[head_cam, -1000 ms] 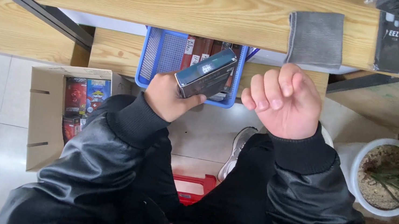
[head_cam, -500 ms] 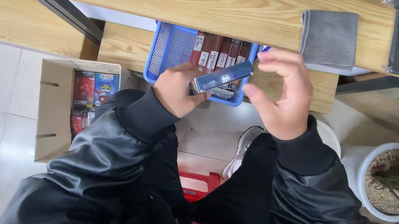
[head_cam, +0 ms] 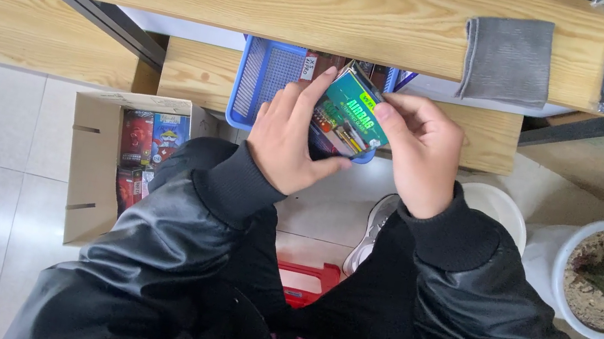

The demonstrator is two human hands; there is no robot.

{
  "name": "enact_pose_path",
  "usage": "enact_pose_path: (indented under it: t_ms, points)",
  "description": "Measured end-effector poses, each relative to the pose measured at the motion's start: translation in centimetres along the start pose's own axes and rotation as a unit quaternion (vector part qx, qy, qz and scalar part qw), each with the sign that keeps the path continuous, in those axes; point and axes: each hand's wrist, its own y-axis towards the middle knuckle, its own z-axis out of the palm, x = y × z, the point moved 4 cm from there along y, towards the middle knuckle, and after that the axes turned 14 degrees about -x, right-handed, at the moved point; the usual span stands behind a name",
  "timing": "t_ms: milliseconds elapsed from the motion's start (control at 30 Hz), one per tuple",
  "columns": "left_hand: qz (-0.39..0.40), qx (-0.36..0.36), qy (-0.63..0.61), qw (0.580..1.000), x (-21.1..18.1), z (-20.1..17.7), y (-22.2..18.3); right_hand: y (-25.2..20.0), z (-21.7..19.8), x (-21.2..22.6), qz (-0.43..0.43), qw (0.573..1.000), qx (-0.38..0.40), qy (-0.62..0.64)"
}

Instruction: The person is cleaning screen protector boxes by wiping them with a cloth and then organizing them.

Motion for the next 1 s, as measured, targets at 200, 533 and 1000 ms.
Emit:
enact_pose_path:
  t_ms: [200, 533, 1000]
  points:
    - [0.019, -0.016, 0.149, 0.989, 0.5, 0.8, -0.7, -0.8, 0.2, -1.3, 0.080, 0.995, -0.021, 0.049]
    - [0.109, -0.071, -0.004, 0.992, 0.2, 0.0, -0.4, -0.8, -0.3, 0.4, 0.082, 0.994, -0.037, 0.057]
    - [0.117, -0.069, -0.007, 0.991, 1.0, -0.4, 0.3, -0.9, 0.7, 4.5, -0.192, 0.974, 0.120, 0.017]
